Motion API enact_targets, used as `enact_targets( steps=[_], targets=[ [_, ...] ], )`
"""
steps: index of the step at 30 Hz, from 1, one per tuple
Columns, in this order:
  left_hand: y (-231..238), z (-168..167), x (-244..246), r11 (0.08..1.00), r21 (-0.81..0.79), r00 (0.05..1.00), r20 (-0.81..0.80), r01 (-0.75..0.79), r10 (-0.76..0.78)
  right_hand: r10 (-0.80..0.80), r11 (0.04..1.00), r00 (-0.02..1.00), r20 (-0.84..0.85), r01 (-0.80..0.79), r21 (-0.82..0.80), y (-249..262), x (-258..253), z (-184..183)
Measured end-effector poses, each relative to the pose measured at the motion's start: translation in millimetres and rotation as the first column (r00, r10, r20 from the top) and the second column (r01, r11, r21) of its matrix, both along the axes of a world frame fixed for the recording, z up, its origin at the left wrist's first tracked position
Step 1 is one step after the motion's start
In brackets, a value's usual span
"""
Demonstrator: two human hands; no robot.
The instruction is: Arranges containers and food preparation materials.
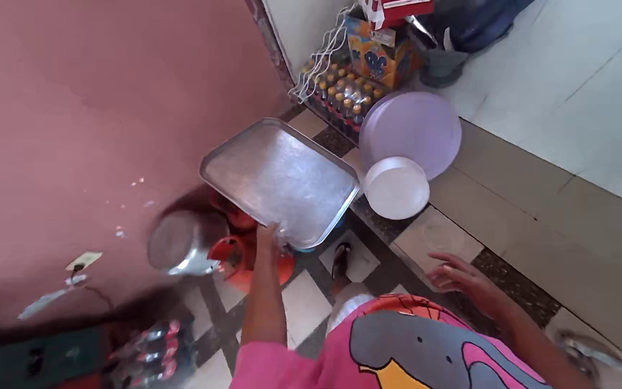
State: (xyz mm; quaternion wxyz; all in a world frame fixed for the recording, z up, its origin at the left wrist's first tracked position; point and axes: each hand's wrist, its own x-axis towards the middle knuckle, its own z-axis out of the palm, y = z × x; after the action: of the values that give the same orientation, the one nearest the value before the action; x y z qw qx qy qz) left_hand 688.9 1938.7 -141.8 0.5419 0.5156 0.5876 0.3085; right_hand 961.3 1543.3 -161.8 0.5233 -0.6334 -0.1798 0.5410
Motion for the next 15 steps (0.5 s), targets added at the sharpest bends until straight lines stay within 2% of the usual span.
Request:
enact_targets(
  steps=[2,5,8,11,15],
  targets=[
    [74,-38,28,0.997,-0.068,0.998,0.048,0.045,-0.042,-0.181,0.983,0.984,-0.001,0.180,-0.027,21,1,-16],
    [155,-68,60,0.984,-0.128,0.992,0.010,0.123,-0.122,-0.396,0.912,0.917,-0.044,0.387,-0.136,57,-15,-24],
    [208,-74,80,0.962,-0.188,0.973,-0.074,0.200,-0.217,-0.453,0.868,0.887,-0.087,0.418,-0.267,103,-28,-14],
    [248,-83,94,0.929,-0.263,0.948,-0.116,0.260,-0.298,-0.481,0.845,0.869,-0.116,0.424,-0.325,142,-35,-11],
    [279,-109,117,0.887,-0.397,0.957,-0.060,0.237,-0.283,-0.544,0.806,0.829,-0.132,0.472,-0.357,166,-43,-16]
  ],
)
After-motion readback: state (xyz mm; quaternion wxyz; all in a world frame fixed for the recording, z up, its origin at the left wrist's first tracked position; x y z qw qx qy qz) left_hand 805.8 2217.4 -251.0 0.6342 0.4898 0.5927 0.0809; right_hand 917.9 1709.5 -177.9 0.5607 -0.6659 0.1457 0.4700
